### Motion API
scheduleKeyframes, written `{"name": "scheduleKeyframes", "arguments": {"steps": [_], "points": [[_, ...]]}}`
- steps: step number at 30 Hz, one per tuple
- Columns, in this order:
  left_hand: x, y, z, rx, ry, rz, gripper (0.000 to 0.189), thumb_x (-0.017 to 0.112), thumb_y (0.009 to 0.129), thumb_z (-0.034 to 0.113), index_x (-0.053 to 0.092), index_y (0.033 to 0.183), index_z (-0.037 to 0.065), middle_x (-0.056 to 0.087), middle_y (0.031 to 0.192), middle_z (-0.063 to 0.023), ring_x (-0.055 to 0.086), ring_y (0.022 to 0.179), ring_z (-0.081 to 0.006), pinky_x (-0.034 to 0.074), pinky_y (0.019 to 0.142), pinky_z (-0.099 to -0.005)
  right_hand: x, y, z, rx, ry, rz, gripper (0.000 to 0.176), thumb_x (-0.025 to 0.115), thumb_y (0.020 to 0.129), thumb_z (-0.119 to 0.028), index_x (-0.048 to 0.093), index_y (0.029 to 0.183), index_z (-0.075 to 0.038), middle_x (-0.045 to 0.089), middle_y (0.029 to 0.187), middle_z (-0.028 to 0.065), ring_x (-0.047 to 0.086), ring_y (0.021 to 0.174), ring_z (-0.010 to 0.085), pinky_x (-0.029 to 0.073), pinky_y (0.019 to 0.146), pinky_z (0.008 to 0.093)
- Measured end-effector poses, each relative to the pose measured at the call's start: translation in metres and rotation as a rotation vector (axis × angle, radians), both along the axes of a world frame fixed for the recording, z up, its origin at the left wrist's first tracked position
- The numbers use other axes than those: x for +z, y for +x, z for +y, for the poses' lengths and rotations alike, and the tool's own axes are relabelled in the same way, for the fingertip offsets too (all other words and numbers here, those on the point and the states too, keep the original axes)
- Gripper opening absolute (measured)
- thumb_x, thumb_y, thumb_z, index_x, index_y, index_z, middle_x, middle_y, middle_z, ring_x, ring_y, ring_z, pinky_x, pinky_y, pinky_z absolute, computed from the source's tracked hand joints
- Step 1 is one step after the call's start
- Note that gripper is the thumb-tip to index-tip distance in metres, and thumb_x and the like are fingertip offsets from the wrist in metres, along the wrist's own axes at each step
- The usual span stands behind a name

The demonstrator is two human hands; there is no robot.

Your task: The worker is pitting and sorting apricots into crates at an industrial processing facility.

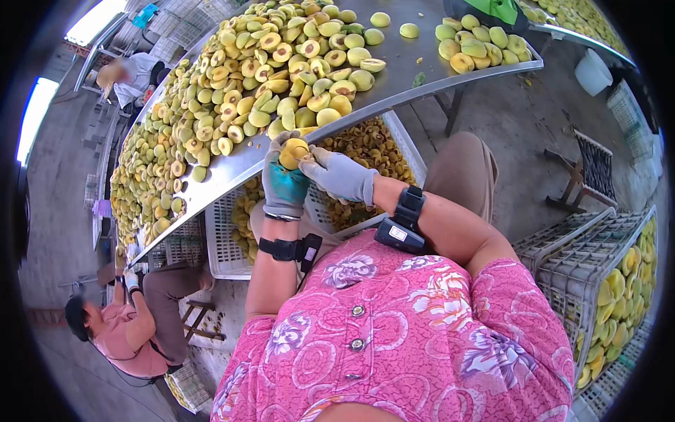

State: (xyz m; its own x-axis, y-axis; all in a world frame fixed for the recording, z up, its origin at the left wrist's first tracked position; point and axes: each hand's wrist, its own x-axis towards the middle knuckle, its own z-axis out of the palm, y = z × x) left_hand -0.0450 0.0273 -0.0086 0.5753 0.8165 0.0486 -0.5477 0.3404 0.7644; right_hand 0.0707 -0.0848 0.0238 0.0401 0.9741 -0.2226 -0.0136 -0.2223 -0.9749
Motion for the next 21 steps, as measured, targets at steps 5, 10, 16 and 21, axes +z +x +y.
{"name": "scheduleKeyframes", "arguments": {"steps": [5, 10, 16, 21], "points": [[-0.006, 0.008, -0.009, 0.028, -0.019, 0.063, 0.03, 0.044, 0.099, 0.027, 0.052, 0.113, 0.002, 0.058, 0.11, -0.0117, 0.058, 0.099, -0.0237, 0.048, 0.091, -0.0362, -0.009, 0.002, 0.003, -0.017, 0.065, -0.137, 0.042, 0.045, 0.097, -0.036, 0.046, 0.121, -0.001, 0.06, 0.073, 0.0116, 0.057, 0.048, 0.0188, 0.044, 0.04, 0.0324], [0.0, 0.007, -0.015, 0.08, -0.121, 0.054, 0.033, 0.044, 0.1, 0.031, 0.053, 0.111, 0.001, 0.06, 0.106, -0.0125, 0.059, 0.099, -0.0245, 0.048, 0.091, -0.0364, -0.061, 0.001, 0.021, -0.093, 0.427, -0.51, 0.048, 0.045, 0.097, -0.038, 0.042, 0.125, 0.0, 0.064, 0.08, 0.0202, 0.062, 0.055, 0.0266, 0.048, 0.048, 0.0367], [0.009, 0.006, -0.017, 0.106, -0.152, 0.139, 0.046, 0.046, 0.098, 0.044, 0.06, 0.089, 0.0, 0.064, 0.087, -0.0125, 0.061, 0.081, -0.0229, 0.051, 0.078, -0.0328, -0.014, 0.004, 0.001, 0.133, -0.042, -0.113, 0.041, 0.045, 0.097, -0.043, 0.049, 0.114, -0.005, 0.054, 0.063, 0.0059, 0.052, 0.044, 0.0168, 0.041, 0.038, 0.0323], [0.002, 0.003, -0.02, 0.092, -0.031, 0.268, 0.057, 0.04, 0.097, 0.053, 0.059, 0.082, 0.002, 0.064, 0.078, -0.0135, 0.06, 0.065, -0.0226, 0.052, 0.062, -0.0335, -0.023, 0.009, 0.0, 0.275, -0.251, 0.378, 0.037, 0.046, 0.096, -0.048, 0.049, 0.088, -0.011, 0.043, 0.059, -0.0021, 0.038, 0.038, 0.009, 0.03, 0.032, 0.0268]]}}
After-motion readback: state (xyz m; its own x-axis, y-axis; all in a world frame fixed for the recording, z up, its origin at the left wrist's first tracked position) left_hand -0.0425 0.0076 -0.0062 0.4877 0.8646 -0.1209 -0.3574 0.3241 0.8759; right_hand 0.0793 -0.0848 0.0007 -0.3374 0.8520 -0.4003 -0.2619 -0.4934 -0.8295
